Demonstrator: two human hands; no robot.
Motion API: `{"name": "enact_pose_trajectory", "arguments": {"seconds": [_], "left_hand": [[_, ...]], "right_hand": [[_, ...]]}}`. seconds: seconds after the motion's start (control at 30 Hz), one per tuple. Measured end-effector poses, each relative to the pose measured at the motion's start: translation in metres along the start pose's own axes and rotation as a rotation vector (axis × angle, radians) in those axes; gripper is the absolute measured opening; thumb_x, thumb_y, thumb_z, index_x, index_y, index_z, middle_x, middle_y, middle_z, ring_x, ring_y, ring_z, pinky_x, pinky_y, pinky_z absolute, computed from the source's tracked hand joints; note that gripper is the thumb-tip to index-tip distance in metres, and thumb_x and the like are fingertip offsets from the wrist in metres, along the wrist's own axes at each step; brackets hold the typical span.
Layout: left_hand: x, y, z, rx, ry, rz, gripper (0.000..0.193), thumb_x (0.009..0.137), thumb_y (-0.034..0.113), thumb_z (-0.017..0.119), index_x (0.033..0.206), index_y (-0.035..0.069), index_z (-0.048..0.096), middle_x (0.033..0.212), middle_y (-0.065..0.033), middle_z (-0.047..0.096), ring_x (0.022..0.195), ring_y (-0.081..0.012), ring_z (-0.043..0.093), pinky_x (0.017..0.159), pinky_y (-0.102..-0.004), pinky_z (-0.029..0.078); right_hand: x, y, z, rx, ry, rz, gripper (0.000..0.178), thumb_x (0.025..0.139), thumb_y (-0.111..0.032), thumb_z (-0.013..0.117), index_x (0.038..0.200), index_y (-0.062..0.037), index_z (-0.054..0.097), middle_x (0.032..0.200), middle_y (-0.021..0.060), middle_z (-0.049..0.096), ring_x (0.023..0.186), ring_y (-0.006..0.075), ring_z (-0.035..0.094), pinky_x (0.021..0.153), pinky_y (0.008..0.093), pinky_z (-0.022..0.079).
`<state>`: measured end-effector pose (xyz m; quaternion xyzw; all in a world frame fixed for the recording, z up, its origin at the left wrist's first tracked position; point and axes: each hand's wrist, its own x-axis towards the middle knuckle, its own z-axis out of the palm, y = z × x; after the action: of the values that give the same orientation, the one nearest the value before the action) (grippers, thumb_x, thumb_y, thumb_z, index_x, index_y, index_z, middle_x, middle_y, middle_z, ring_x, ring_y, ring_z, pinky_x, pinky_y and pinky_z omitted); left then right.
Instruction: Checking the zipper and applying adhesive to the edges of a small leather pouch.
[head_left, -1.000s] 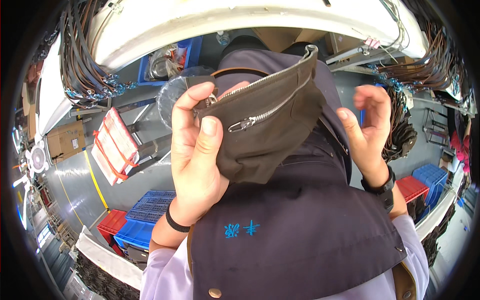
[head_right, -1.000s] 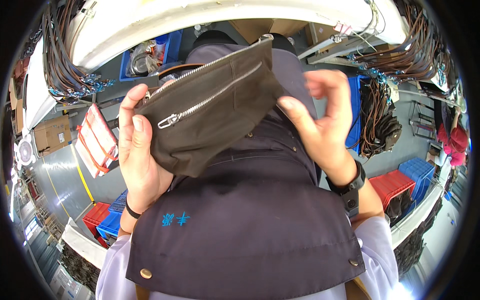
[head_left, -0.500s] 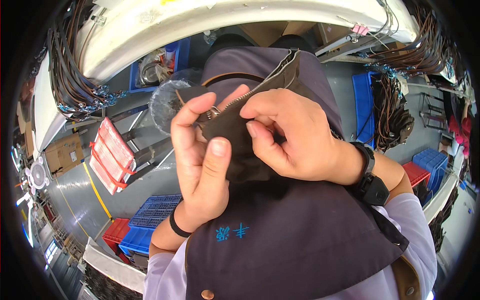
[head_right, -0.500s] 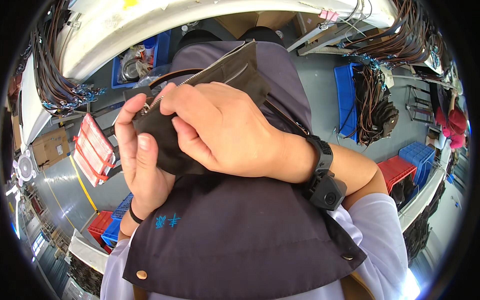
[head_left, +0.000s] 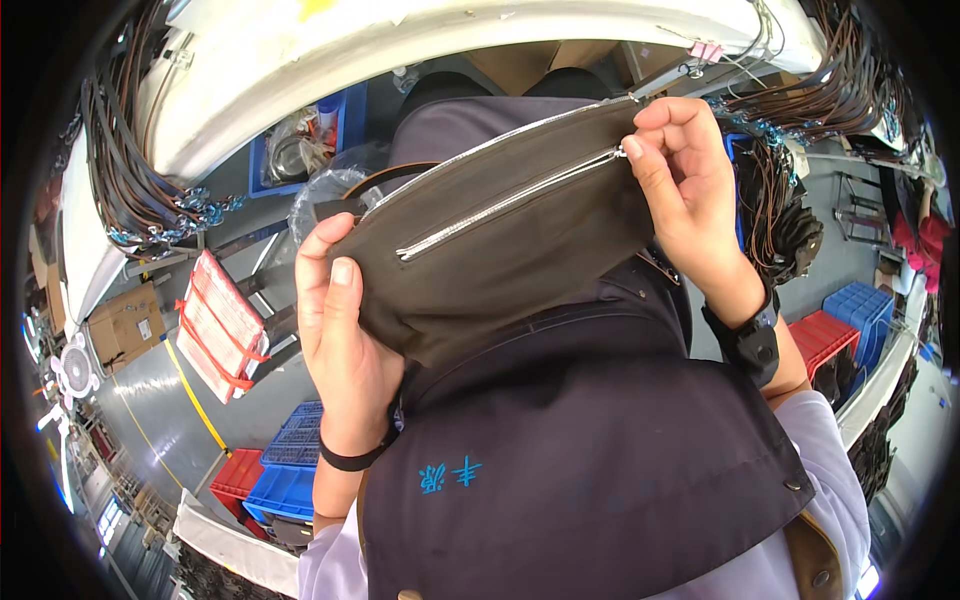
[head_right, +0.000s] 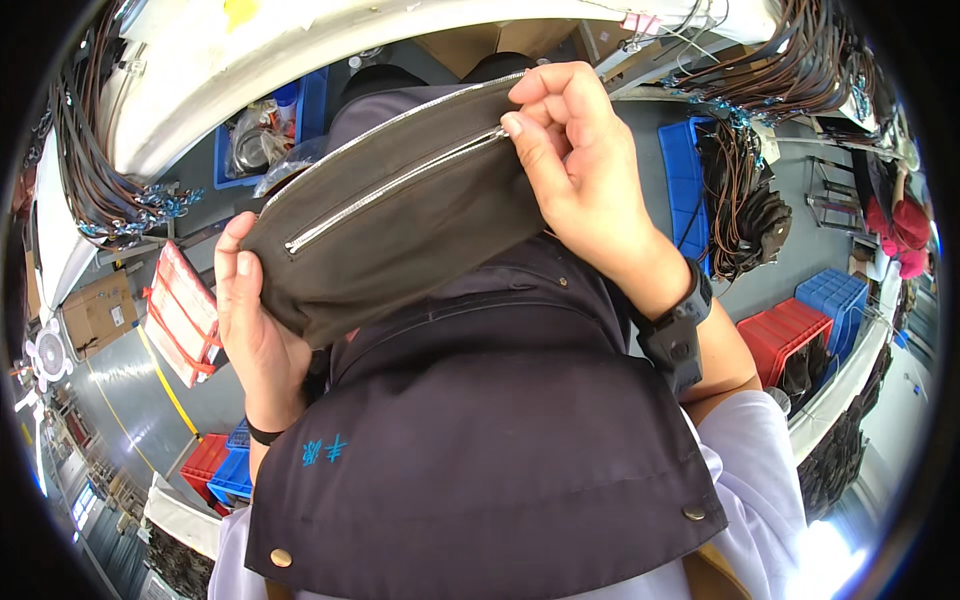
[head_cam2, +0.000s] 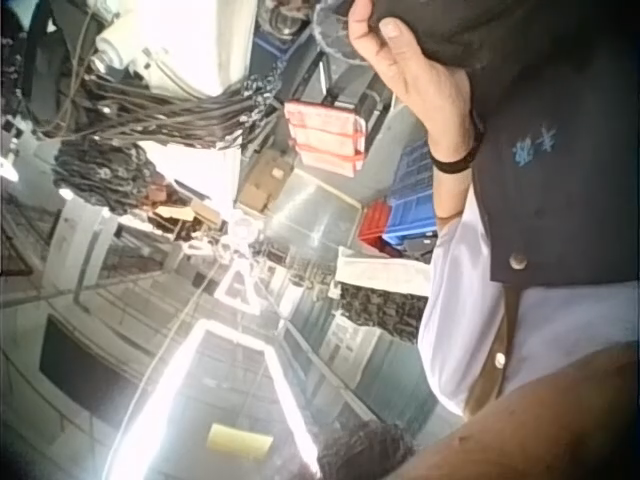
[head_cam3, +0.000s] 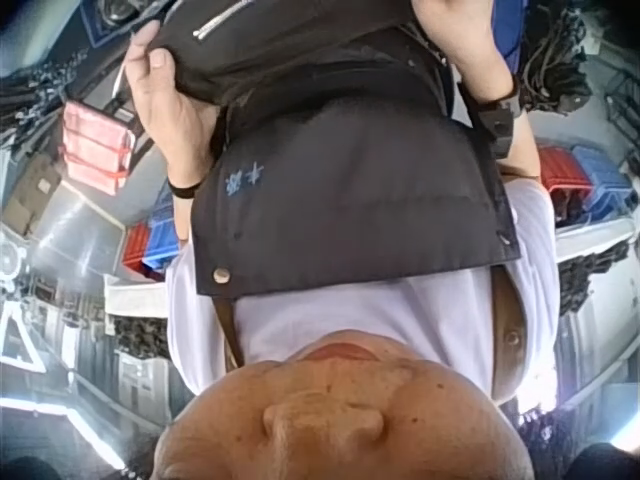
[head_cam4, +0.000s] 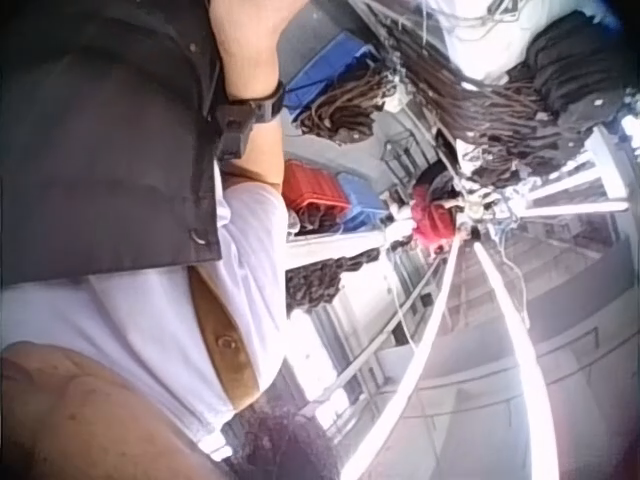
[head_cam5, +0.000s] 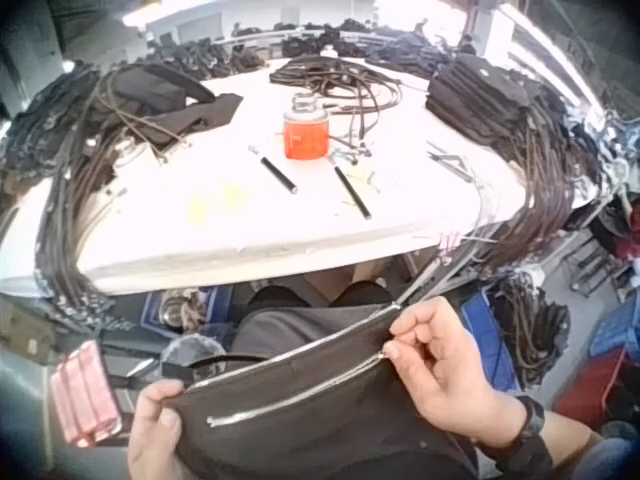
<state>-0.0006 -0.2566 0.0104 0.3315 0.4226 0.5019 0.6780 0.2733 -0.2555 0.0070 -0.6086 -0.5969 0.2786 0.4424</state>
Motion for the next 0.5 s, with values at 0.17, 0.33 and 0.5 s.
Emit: {"name": "enact_pose_trajectory", "arguments": {"seconds": [0.17,0.33,0.5], "left_hand": [[0.014,0.002,-0.012,0.807,-0.087,0.241,0.051,0.091,0.009,0.054,0.138,0.002,0.035,0.14,-0.016,0.035,0.13,-0.0267,0.035,0.105,-0.0368,0.031],[0.022,0.024,0.03,1.161,-0.216,0.733,0.045,0.073,0.012,0.074,0.114,0.002,0.058,0.117,-0.0162,0.055,0.109,-0.0315,0.052,0.093,-0.0383,0.04],[0.022,0.016,0.058,1.028,-0.318,0.755,0.018,0.071,0.004,0.072,0.085,0.002,0.061,0.071,-0.0089,0.057,0.065,-0.0267,0.053,0.065,-0.0359,0.04]], "right_hand": [[-0.009,-0.027,0.002,0.439,-0.109,0.015,0.016,0.091,0.002,0.052,0.104,-0.0026,0.044,0.075,-0.0035,0.05,0.07,0.0023,0.042,0.066,0.0175,0.037],[-0.013,-0.042,0.005,0.249,-0.134,-0.261,0.015,0.084,0.004,0.059,0.097,-0.0007,0.053,0.082,0.0069,0.058,0.068,0.0135,0.056,0.063,0.0262,0.046],[-0.009,-0.036,0.004,0.012,-0.095,-0.595,0.026,0.075,-0.006,0.071,0.095,-0.0046,0.054,0.083,0.0076,0.059,0.063,0.0224,0.053,0.058,0.0328,0.039]]}}
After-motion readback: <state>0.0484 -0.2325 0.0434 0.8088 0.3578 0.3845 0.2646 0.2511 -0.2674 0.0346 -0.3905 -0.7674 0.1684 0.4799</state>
